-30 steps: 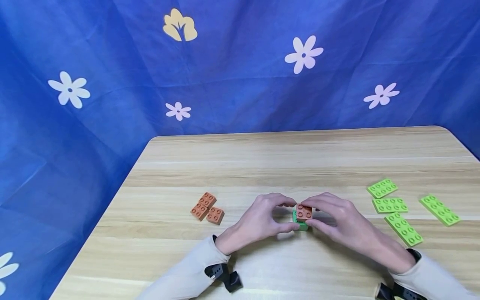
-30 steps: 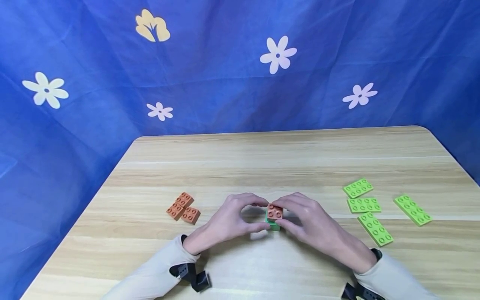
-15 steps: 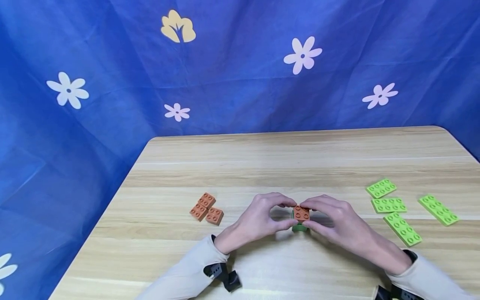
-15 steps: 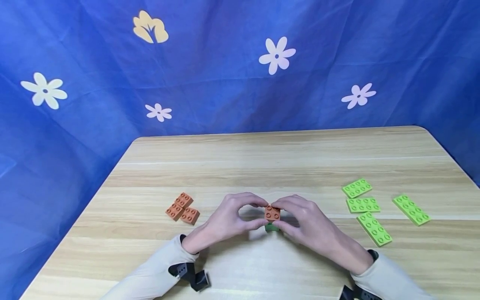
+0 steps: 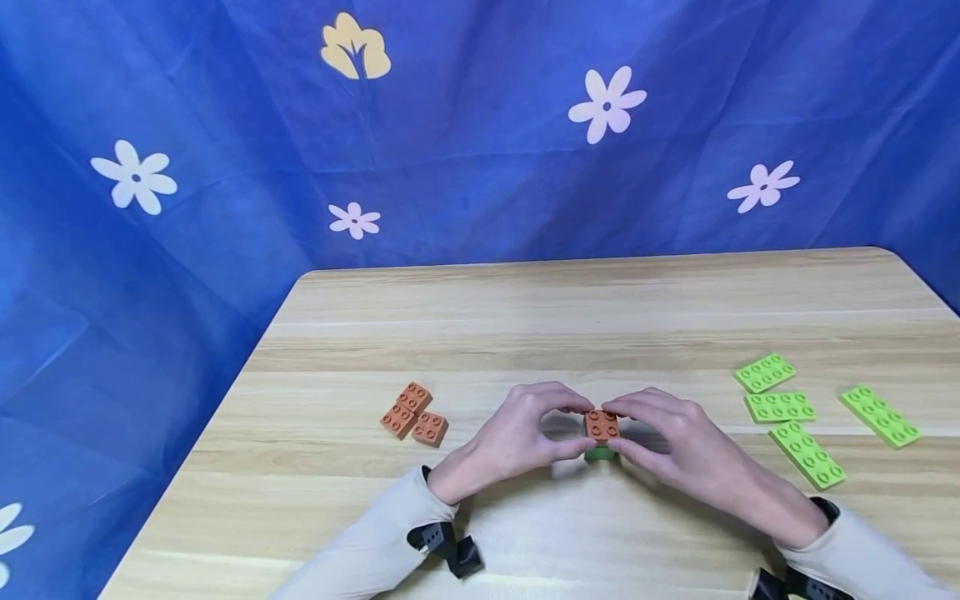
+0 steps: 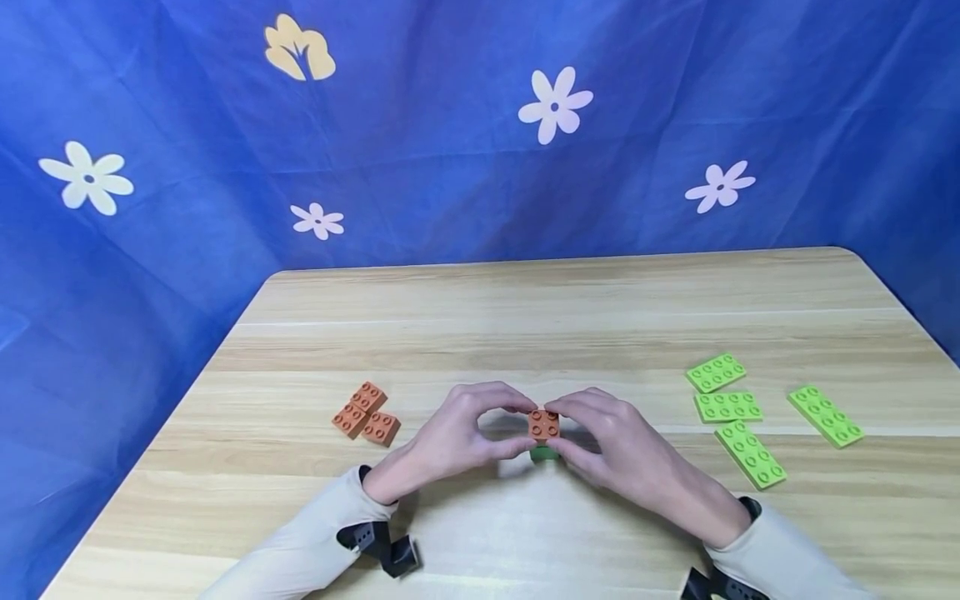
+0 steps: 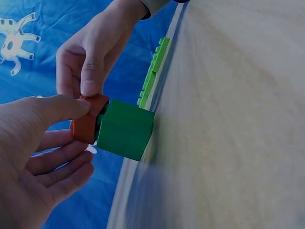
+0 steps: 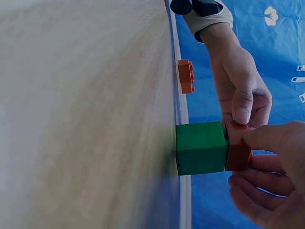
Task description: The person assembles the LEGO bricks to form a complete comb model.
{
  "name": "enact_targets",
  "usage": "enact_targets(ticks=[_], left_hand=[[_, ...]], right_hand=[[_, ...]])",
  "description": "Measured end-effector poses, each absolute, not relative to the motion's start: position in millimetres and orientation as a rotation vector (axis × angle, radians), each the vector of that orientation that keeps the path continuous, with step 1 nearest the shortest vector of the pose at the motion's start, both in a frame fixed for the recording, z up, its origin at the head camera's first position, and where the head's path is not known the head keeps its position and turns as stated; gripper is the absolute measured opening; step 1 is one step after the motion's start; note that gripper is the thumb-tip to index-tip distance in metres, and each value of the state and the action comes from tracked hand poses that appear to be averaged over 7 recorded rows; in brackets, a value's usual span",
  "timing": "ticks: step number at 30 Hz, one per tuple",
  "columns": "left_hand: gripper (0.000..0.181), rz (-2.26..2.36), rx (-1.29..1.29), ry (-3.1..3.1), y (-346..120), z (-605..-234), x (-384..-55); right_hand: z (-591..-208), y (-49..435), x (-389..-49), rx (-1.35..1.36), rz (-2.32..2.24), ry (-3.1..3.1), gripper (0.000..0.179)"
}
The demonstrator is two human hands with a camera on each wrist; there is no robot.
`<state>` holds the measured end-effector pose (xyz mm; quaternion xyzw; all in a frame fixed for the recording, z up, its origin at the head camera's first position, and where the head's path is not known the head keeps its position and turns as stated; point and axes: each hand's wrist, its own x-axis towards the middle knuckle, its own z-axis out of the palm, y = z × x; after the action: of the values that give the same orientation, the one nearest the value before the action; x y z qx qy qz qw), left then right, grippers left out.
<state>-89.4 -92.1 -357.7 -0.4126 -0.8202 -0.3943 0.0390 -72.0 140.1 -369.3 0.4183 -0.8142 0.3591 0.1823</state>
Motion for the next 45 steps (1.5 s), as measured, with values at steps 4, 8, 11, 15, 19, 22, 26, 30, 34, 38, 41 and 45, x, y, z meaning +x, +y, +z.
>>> enact_targets(ticks=[4,8,11,15,19,22,26,30,34,38,41,45], left_hand=[[0.033,-1.177,-1.256,-2.525,-92.0,-358.3,-89.1],[0.034,-1.16,-1.26,-2.53,-91.7,-358.7,-88.9],[0.034,-1.146,-1.266,-2.539,-91.7,-358.8,-88.6],[0.034,-1.113,-1.272,-2.54,-91.7,-359.0,-88.3],[0.033,-1.08,-1.282,-2.513,-92.0,-358.9,-88.2],[0.033,-1.052,-1.288,-2.487,-92.4,-359.4,-88.1],[0.03,-1.032,-1.308,-2.448,-92.6,-359.8,-88.3],[0.028,-1.003,-1.321,-2.441,-91.9,-359.1,-88.0],[0.032,-1.021,-1.287,-2.489,-90.2,-358.8,-86.9],[0.039,-1.023,-1.266,-2.536,-89.5,-359.0,-86.2],[0.04,-0.999,-1.28,-2.54,-89.5,-358.9,-86.4],[0.038,-0.972,-1.294,-2.525,-89.2,-358.0,-87.3]], right_hand=[[-368.1,140.1,-71.8,1.181,1.016,-2.327,0.035],[-368.7,139.8,-72.1,1.19,1.002,-2.294,0.035],[-369.7,139.2,-72.5,1.2,0.982,-2.241,0.035],[-370.6,138.6,-73.1,1.214,0.955,-2.194,0.032],[-370.0,137.8,-73.6,1.233,0.928,-2.181,0.029],[-369.4,137.2,-73.6,1.235,0.902,-2.182,0.031],[-369.4,136.8,-73.7,1.222,0.888,-2.185,0.029],[-370.5,137.7,-73.3,1.206,0.9,-2.186,0.029],[-371.7,138.9,-72.4,1.198,0.952,-2.199,0.032],[-371.3,139.7,-72.3,1.188,0.982,-2.223,0.035],[-369.9,139.3,-73.1,1.178,0.978,-2.259,0.036],[-368.6,138.3,-75.1,1.179,0.953,-2.27,0.037]])
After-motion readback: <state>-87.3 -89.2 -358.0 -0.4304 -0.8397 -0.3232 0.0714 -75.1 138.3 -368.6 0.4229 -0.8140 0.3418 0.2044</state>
